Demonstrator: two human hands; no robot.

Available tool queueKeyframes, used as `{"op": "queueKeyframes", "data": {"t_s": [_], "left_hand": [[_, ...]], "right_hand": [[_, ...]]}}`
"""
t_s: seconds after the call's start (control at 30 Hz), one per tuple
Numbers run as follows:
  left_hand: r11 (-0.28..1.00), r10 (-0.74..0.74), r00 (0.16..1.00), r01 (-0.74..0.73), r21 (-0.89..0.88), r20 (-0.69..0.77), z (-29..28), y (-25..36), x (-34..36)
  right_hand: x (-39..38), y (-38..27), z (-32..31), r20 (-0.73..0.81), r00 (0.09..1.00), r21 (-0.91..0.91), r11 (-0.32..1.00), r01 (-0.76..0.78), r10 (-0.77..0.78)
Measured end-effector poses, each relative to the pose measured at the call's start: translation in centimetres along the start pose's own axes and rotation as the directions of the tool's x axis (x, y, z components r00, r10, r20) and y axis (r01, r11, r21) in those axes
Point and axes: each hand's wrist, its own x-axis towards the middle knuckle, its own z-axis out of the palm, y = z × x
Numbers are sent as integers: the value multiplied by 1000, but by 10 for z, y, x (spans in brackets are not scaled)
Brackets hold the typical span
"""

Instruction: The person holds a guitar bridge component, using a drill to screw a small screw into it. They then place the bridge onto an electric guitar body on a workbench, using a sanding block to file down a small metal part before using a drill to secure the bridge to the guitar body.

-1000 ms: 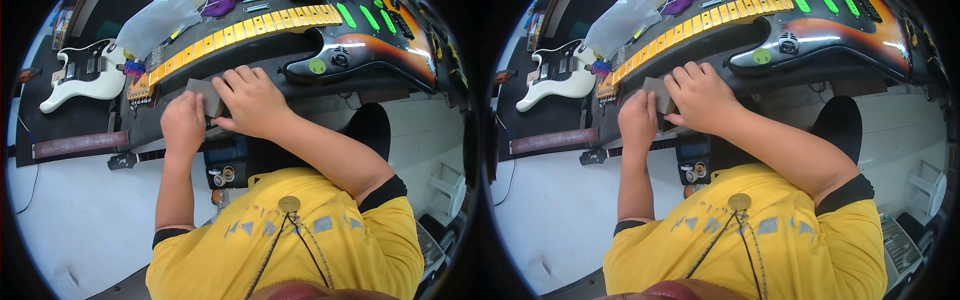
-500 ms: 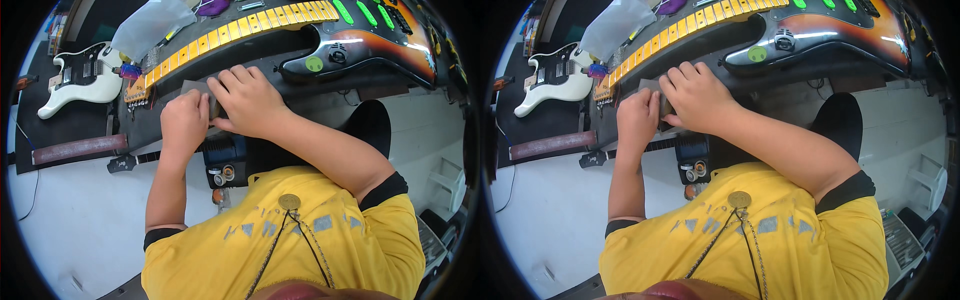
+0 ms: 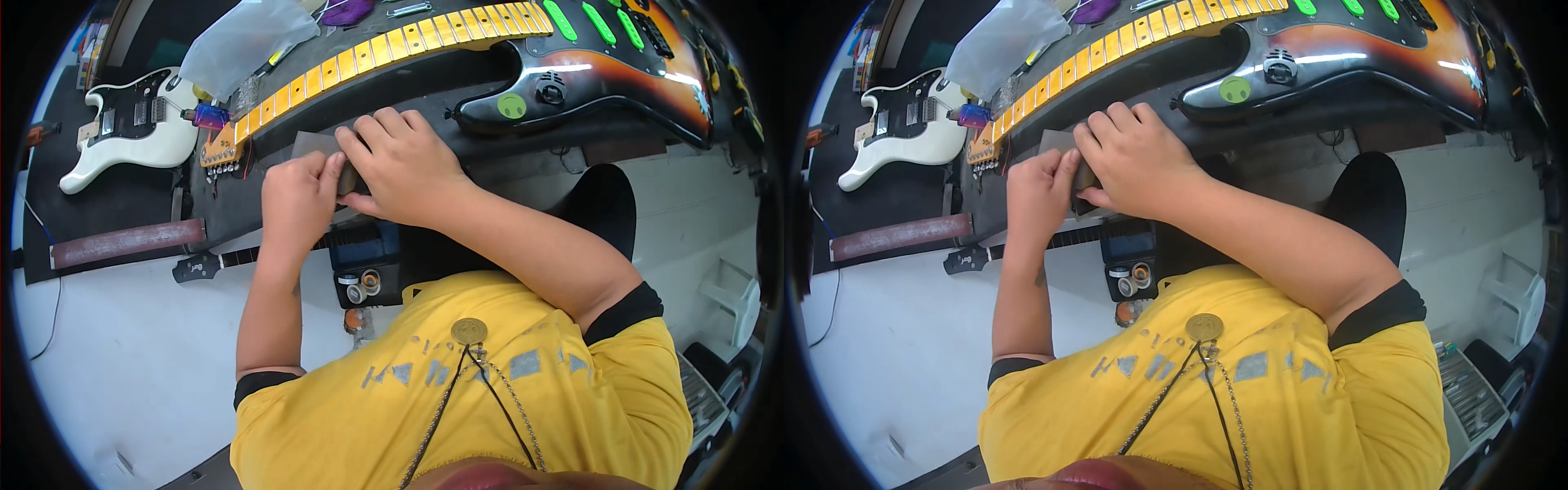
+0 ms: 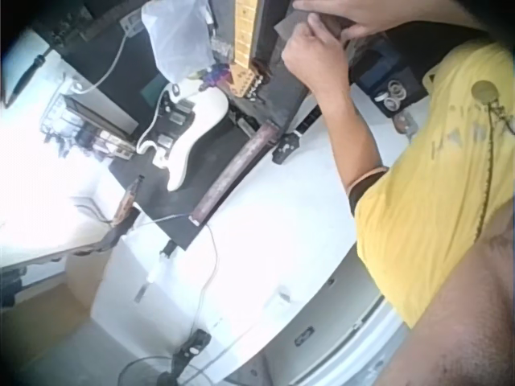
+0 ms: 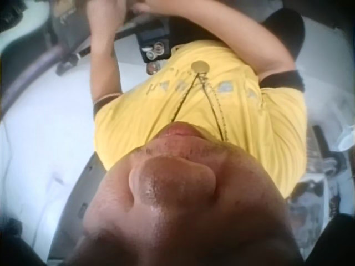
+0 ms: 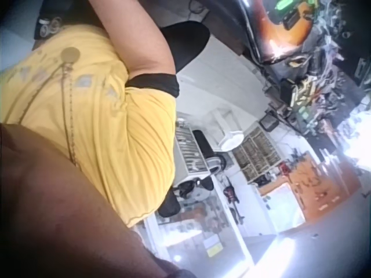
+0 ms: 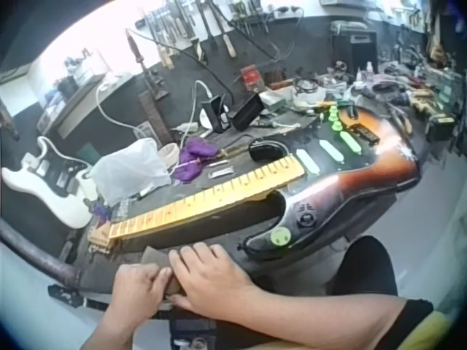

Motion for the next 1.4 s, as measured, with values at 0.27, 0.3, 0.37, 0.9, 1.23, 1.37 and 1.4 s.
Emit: {"op": "queueKeyframes", "data": {"t_s": [0.27,0.3,0.37,0.9,1.23,1.37,1.4], "left_hand": [[999,-18,999,19,32,-32,1,-10,-5],[996,-75,995,78,41,-63,1,-19,0],[987,-147,986,152,60,-85,0,-24,8],[950,301,951,-292,113,-73,3,-14,3],[918,390,921,-388,81,-12,-2,-14,-1],[617,-206,976,182,-765,66,-29,-42,-15],[254,-165,980,148,-956,108,-31,-47,-14]], "right_hand": [[-1,-2,-1,19,1000,24,1000,-1,1],[0,-1,0,-1,1000,15,1000,3,-3],[1,-1,0,-29,1000,2,1000,1,-1],[1,0,0,-19,1000,-6,1000,8,-8],[1,0,-1,-2,1000,5,1000,2,-2],[3,-4,-2,-14,1000,1,1000,7,-7],[2,-5,-3,-9,1000,2,1000,-2,2]]}}
